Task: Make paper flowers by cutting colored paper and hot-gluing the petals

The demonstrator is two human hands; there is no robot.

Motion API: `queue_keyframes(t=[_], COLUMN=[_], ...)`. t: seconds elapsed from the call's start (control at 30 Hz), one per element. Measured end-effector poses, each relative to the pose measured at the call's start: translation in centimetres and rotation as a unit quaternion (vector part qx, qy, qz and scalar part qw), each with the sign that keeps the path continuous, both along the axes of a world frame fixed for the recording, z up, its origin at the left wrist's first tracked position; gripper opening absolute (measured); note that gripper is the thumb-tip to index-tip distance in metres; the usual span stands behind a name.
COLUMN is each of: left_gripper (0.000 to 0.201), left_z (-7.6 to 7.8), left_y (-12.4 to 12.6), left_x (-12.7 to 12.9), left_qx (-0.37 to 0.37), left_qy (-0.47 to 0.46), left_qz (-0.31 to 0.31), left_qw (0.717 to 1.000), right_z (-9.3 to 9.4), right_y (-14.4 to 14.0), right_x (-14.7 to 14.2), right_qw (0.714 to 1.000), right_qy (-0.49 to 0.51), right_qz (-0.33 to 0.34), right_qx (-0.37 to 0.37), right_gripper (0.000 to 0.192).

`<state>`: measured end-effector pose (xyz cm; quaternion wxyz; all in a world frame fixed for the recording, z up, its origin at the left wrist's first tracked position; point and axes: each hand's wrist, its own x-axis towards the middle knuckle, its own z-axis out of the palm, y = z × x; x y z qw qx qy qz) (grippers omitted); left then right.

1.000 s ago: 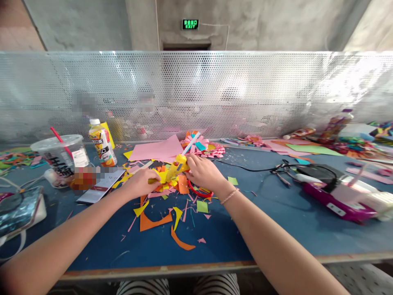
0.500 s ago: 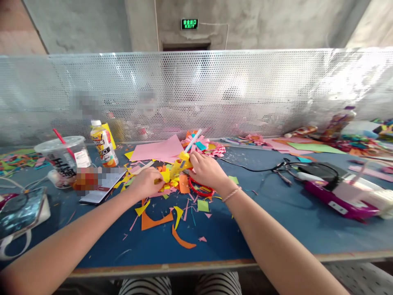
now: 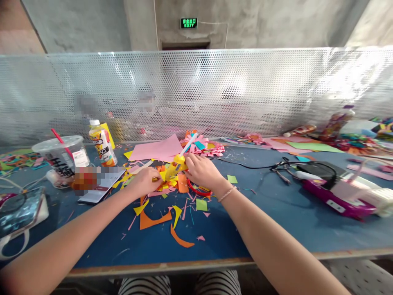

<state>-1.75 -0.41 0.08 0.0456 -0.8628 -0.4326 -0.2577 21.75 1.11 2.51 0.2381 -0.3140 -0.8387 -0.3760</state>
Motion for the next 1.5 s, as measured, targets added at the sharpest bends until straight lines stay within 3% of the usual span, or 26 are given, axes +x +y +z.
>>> queue_keyframes(t=[0.23,0.5,0.97,1.23,1.5], left_gripper=[0.023,0.019,0.010,0.011,0.019], left_z=[0.7,0.6,0.2,0.2,1.4], left_y=[-0.2,0.2,0.9,0.5,-1.1], left_x=[-0.3,-0.4,-0.7,-0.6,-0.6], left_qx=[-0.041,-0.040,-0.078,-0.063,0.002], left_qy=[0.021,-0.005,-0.029,-0.022,0.079], left_qz=[0.012,-0.013,-0.017,-0.030,-0.052], left_qw=[0.999,0.999,0.996,0.997,0.995], right_z=[-0.2,-0.8,0.1,0.2,0.5], right_y=[-0.1,-0.3,-1.4,-0.9,0.3], right_x=[0.0,0.1,-0.4,0.4,1.5], right_qw=[0.993,0.988,0.980,0.985,0.992], right_qy=[-0.030,-0.048,-0.063,-0.071,0.028], right_qz=[0.080,0.099,0.131,0.110,0.026], right_qx=[0.081,0.107,0.135,0.114,0.119], right_gripper=[0.020,0.014,0.016,0.018,0.016])
